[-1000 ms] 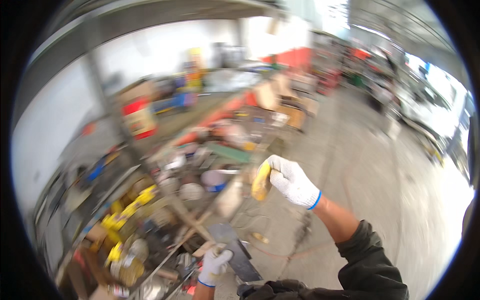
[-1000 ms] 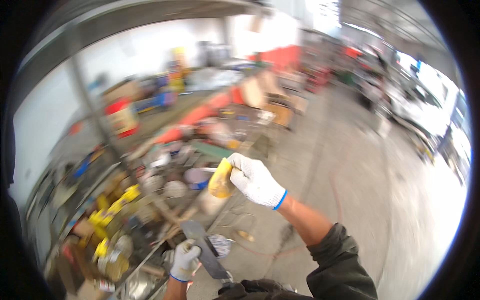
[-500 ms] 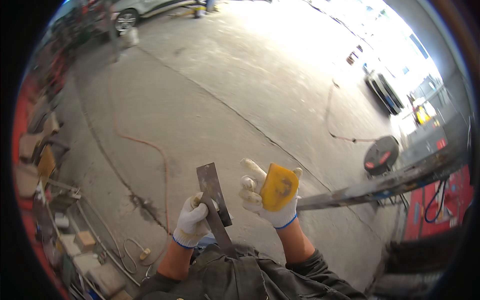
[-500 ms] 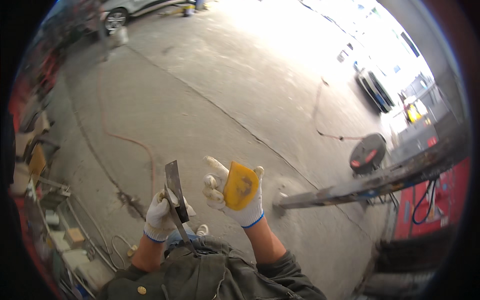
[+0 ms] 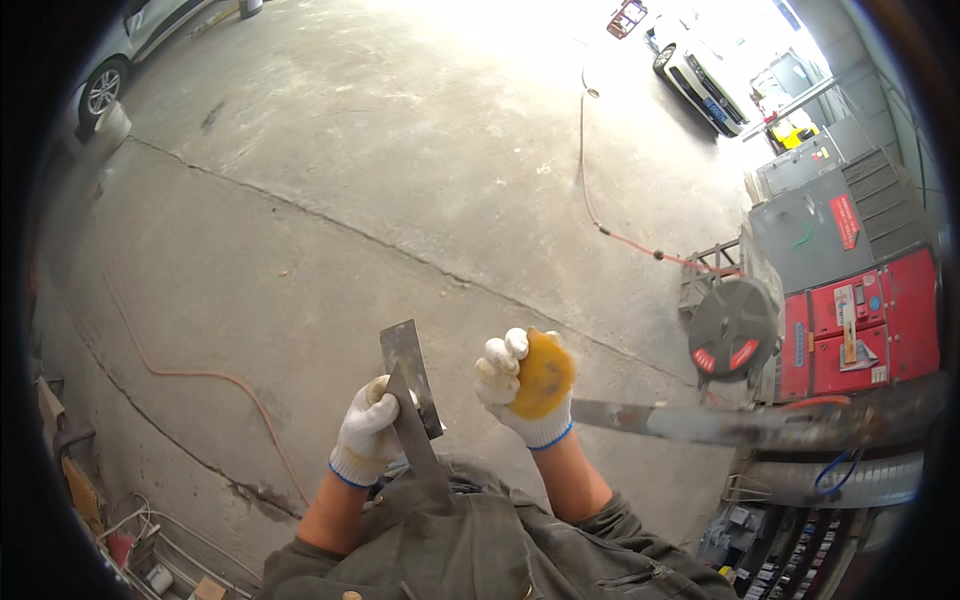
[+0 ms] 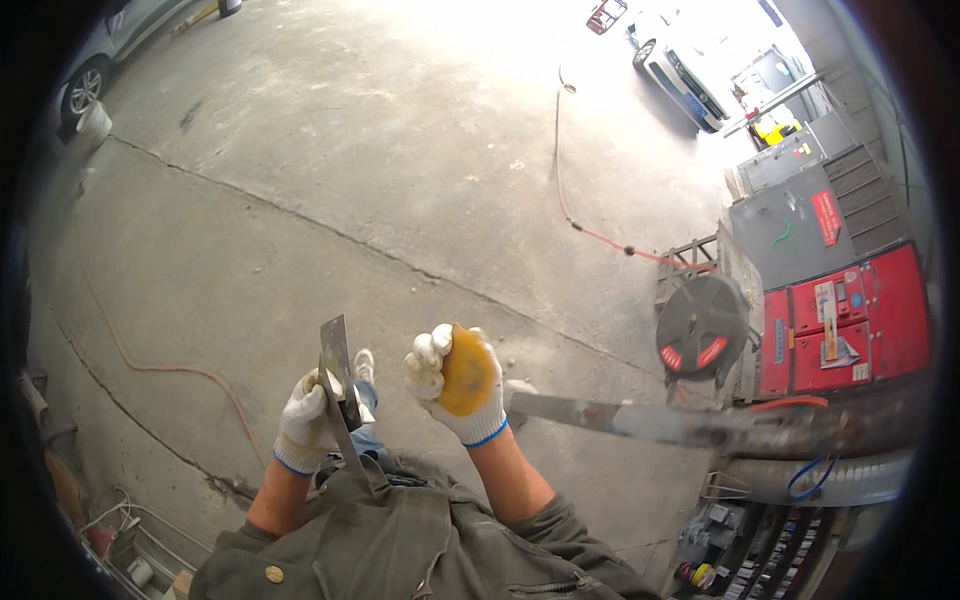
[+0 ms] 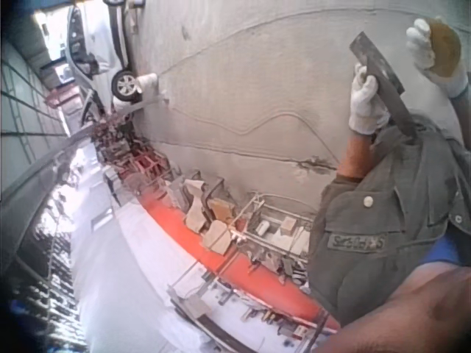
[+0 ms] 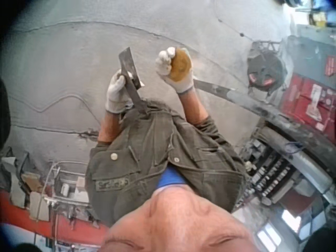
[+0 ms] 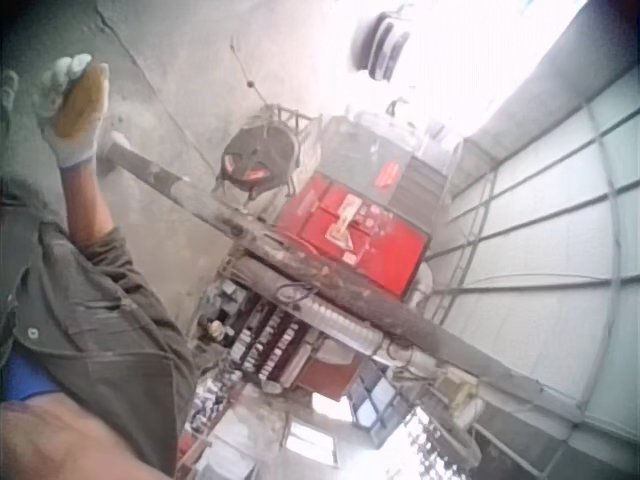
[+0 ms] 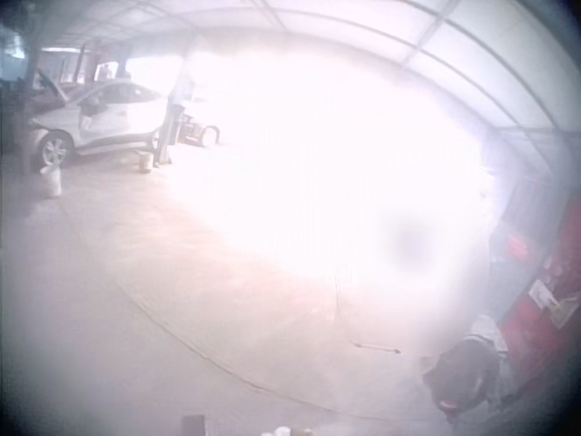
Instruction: The person wipes the rear of a white car with a cloth, then uses a pressure washer to rinse the vehicle and the surrounding floor. Later, the person puts on gloves and sands a small metal piece by hand in a workshop area.
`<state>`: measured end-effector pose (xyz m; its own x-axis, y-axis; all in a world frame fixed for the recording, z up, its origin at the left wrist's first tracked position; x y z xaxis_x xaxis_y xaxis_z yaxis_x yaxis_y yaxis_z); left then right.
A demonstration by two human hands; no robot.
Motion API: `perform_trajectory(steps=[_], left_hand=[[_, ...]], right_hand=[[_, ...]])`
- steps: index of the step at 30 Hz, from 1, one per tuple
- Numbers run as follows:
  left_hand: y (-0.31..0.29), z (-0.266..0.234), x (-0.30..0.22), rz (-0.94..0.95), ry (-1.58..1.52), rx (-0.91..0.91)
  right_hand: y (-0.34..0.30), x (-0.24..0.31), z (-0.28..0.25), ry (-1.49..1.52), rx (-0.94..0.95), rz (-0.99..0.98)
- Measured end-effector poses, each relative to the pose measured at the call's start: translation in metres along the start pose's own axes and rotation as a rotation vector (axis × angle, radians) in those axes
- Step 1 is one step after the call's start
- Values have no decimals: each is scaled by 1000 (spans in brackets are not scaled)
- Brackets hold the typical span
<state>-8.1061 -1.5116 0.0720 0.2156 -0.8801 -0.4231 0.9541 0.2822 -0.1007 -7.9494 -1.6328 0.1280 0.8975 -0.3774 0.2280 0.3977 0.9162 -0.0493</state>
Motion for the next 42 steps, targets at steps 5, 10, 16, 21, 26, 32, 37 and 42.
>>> perform_trajectory(steps=[5,10,16,21,26,32,37,42], left_hand=[[147,16,-29,-169,148,-14],[313,43,-68,-78,355,1],[522,61,-85,-233,986,18],[693,126,-84,-290,1261,261],[854,184,-94,-195,1373,361],[1029,183,-97,-253,1007,90],[1197,195,-88,-295,937,111],[1377,239,-90,-346,929,179]], right_hand=[[87,117,-5,-603,-396,-397],[177,201,-38,-711,-613,-493],[311,319,-92,-661,-572,-507],[427,455,-106,-624,-515,-537],[512,597,-101,-772,-457,-435],[607,745,-123,-1000,-447,-199],[720,861,-186,-1080,-505,-323],[806,1012,-162,-1152,-593,-511]])
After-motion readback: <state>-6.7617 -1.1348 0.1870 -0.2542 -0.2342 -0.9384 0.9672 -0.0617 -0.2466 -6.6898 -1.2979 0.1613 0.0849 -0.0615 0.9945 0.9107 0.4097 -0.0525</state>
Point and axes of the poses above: each hand's wrist, its own y-axis towards the middle knuckle, its own z-axis out of the palm, x = y × z, the point moved 3 cm from there along y, towards the middle knuckle, and after that the axes turned 6 degrees about y, right-handed, at the moved point
